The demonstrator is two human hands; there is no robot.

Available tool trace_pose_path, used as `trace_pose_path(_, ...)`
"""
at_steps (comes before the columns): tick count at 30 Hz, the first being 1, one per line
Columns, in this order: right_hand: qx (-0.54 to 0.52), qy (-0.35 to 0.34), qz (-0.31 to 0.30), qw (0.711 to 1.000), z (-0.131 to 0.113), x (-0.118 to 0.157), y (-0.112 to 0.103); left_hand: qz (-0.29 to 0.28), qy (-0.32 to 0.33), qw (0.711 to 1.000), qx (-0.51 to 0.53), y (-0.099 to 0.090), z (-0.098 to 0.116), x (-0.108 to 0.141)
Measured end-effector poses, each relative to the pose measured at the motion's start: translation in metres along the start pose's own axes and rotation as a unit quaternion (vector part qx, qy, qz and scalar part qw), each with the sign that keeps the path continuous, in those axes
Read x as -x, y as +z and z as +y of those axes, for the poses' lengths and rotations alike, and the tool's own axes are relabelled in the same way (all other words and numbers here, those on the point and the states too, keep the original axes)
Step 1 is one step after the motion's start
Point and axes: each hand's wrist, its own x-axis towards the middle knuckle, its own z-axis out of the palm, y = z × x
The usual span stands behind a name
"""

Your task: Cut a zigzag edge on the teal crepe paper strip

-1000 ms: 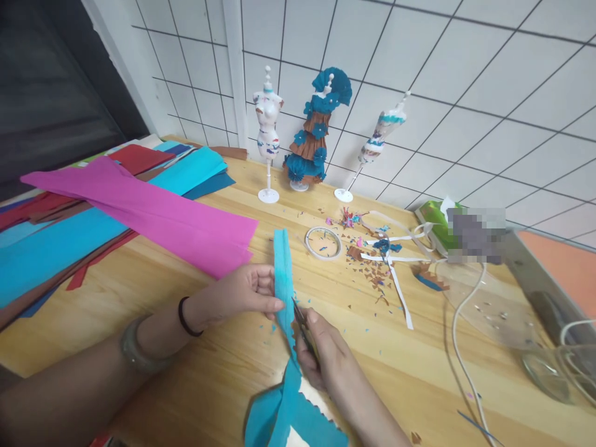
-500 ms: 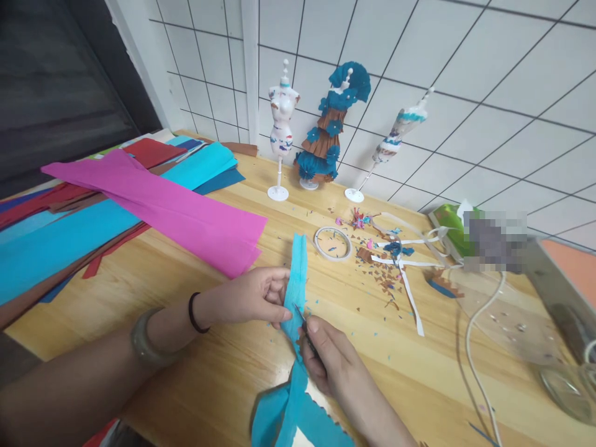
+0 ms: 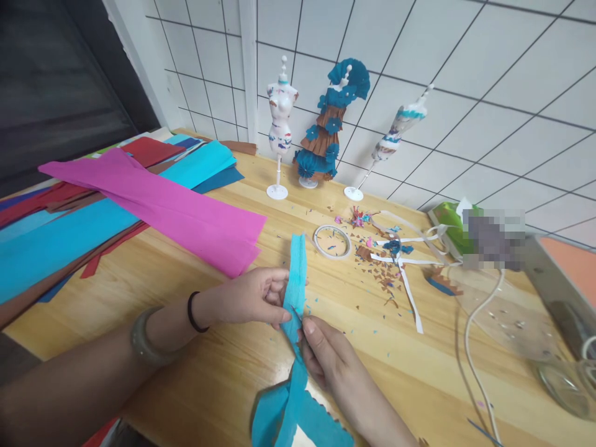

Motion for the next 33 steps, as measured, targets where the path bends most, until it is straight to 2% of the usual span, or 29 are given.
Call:
trace_pose_path(16,-0.001,0.011,-0.008,1.0,-0.006,0.001,0.001,-0.005,-0.023,0.999,-0.027,0.002,0.009,0.002)
trace_pose_path(23,-0.009,0.006,0.002,1.0,-0.009,0.001,0.001,0.004,-0.024,0.999,-0.04,0.002,0.01,0.002)
trace_pose_path(28,0.004,-0.004,-0.013,1.0,-0.01,0.001,0.0,0.025,-0.038,0.998,-0.048,0.002,0.007,0.002)
trace_pose_path(33,0.0,-0.004,-0.006,1.0,-0.013,0.0,0.0,0.04,-0.058,0.997,-0.019,0.002,0.005,0.002)
